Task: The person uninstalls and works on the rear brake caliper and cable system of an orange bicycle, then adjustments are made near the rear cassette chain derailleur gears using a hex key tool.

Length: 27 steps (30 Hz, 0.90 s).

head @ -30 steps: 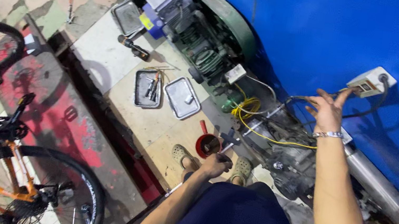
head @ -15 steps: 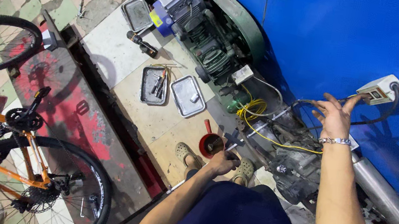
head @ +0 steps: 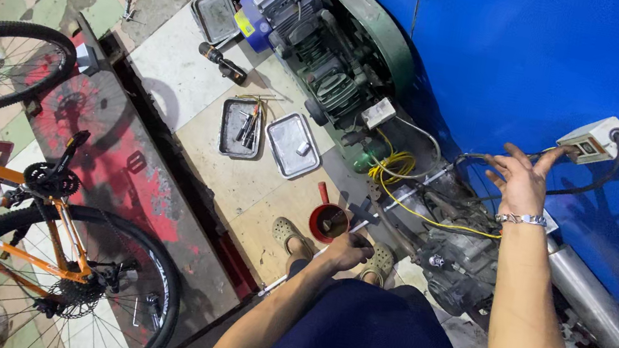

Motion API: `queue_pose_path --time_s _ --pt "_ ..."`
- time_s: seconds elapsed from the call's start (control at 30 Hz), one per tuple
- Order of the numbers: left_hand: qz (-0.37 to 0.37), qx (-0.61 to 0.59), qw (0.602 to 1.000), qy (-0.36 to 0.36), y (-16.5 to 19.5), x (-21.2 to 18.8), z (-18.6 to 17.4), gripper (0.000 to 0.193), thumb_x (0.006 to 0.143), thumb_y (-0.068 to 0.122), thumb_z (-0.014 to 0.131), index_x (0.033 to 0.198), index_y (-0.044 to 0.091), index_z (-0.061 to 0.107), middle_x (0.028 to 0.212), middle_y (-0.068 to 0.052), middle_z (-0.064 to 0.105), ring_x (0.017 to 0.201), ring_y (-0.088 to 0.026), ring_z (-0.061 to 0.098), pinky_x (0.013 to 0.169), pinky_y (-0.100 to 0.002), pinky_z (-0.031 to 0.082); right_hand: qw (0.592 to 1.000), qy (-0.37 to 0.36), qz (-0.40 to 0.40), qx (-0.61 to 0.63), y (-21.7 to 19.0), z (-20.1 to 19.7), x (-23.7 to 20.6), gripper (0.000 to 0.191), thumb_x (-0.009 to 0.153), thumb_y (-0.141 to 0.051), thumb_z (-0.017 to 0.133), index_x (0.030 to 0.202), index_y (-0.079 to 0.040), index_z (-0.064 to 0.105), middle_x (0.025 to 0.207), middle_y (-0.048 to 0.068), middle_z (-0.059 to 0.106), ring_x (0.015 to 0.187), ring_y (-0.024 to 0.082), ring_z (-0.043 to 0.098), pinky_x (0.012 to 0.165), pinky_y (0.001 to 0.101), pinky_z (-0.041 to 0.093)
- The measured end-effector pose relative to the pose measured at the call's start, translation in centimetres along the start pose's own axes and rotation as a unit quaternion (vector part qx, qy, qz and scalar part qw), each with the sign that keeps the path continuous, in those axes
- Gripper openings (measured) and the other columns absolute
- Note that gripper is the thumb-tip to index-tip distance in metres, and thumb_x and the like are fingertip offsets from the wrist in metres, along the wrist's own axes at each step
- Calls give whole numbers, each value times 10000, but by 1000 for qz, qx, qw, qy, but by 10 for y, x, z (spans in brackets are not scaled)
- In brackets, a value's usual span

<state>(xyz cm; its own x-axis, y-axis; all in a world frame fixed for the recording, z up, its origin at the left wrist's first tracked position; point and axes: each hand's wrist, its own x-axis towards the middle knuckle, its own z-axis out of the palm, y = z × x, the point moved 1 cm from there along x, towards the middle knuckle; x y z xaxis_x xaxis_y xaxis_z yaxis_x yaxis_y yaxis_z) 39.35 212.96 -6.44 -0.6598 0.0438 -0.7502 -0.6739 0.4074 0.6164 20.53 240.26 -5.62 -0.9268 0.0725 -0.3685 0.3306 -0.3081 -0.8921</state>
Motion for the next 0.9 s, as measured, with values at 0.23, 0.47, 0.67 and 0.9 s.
queue_pose_path --time_s 0.23,0.47,0.67,0.9 --pt "-3 0 1000 1 0 1 3 377 894 248 696 1162 -13 737 969 -130 778 867 -183 739 833 -331 570 1000 1 6 11 0 0 2 1185 950 17 620 1633 -363 -270 1481 169 597 1034 226 740 786 318 588" --pt "3 -5 1000 2 -1 0 3 360 895 243 702 1150 -10 737 993 -125 782 881 -178 749 841 -331 577 1000 0 9 22 -2 1 1 1194 946 12 615 1614 -375 -295 1467 164 605 1032 229 740 790 332 587" --pt "2 -4 1000 0 2 -1 6 341 902 235 701 1133 -13 741 1010 -132 782 881 -183 744 838 -330 579 1000 -5 9 28 -4 1 0 1195 945 15 618 1612 -365 -298 1461 167 613 1041 241 745 798 342 593" --pt "4 -12 1000 -10 3 -1 9 329 890 225 724 1125 -5 741 1014 -109 773 877 -163 735 833 -325 576 999 0 13 30 -6 4 -4 1176 949 0 597 1615 -366 -301 1415 152 625 1027 234 746 781 333 600"
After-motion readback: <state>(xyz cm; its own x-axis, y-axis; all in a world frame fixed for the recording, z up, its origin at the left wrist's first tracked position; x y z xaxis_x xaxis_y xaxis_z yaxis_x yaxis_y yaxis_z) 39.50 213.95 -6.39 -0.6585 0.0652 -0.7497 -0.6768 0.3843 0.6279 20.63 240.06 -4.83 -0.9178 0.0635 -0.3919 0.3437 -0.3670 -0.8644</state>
